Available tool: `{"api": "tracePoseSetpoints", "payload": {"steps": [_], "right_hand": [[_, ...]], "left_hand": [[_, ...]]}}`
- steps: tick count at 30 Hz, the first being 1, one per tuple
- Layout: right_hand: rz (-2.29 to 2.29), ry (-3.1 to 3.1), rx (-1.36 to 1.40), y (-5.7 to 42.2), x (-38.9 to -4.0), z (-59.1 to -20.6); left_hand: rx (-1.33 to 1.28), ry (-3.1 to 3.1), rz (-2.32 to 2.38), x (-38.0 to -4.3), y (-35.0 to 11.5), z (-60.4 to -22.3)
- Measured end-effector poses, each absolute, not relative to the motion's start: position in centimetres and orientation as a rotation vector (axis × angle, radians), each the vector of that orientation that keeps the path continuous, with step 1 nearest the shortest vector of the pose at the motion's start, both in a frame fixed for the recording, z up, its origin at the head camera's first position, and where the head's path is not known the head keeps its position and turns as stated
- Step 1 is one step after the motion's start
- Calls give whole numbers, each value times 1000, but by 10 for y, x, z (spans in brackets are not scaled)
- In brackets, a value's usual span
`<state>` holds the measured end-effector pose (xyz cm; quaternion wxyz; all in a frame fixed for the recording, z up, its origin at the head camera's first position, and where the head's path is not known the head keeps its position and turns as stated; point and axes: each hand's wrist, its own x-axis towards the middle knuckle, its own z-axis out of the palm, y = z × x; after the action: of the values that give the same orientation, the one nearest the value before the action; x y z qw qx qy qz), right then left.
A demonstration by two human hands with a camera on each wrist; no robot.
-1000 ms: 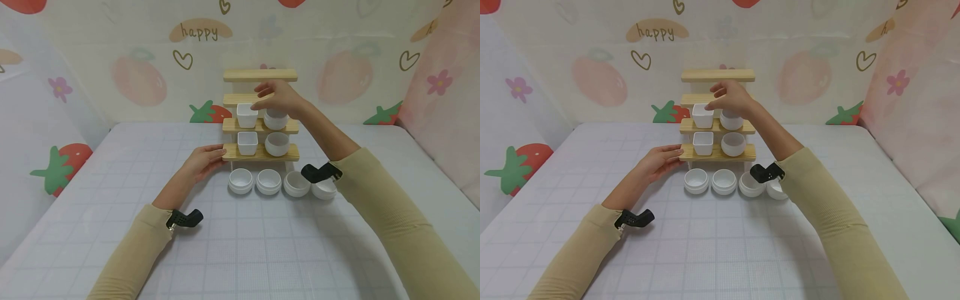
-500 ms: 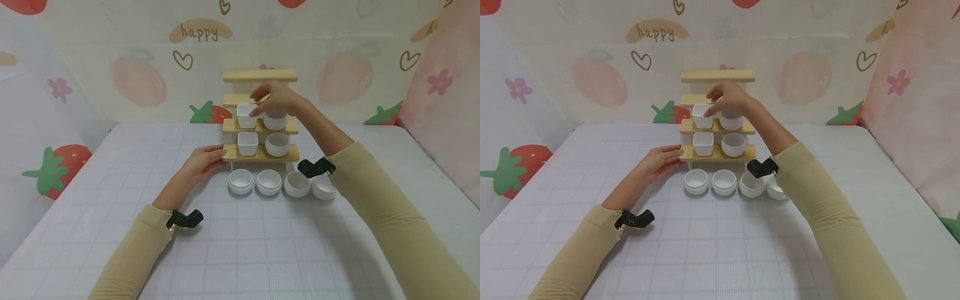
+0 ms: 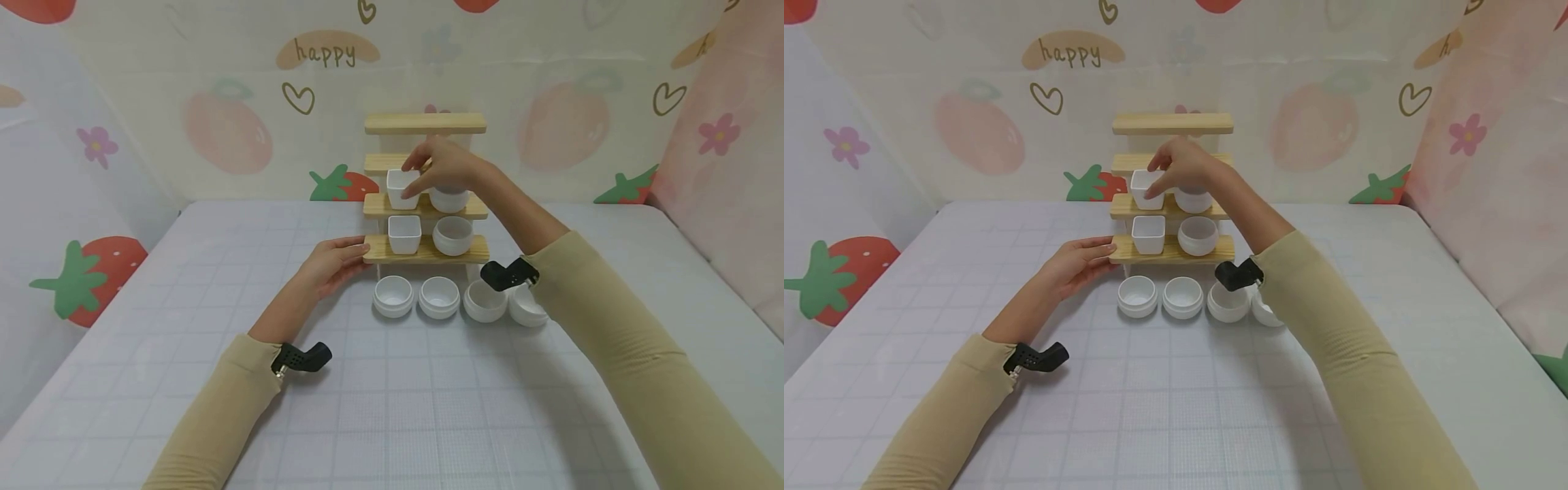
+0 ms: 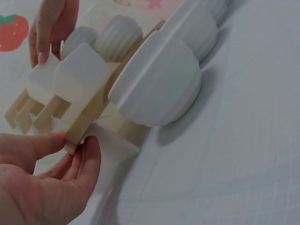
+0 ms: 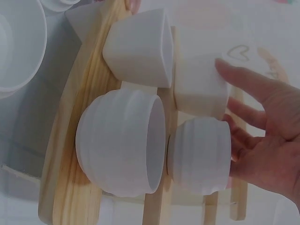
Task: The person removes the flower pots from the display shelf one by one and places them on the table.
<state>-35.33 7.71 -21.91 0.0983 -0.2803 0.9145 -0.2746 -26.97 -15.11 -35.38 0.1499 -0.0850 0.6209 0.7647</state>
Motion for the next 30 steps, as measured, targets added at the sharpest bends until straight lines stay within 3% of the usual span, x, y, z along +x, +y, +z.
{"api": "tracePoseSetpoints", "payload": {"steps": [30], "right_hand": [[-790,2660,-719,63,-352,-219]], "left_hand": [[-251,1762,2214,-271,-151,-355]]}}
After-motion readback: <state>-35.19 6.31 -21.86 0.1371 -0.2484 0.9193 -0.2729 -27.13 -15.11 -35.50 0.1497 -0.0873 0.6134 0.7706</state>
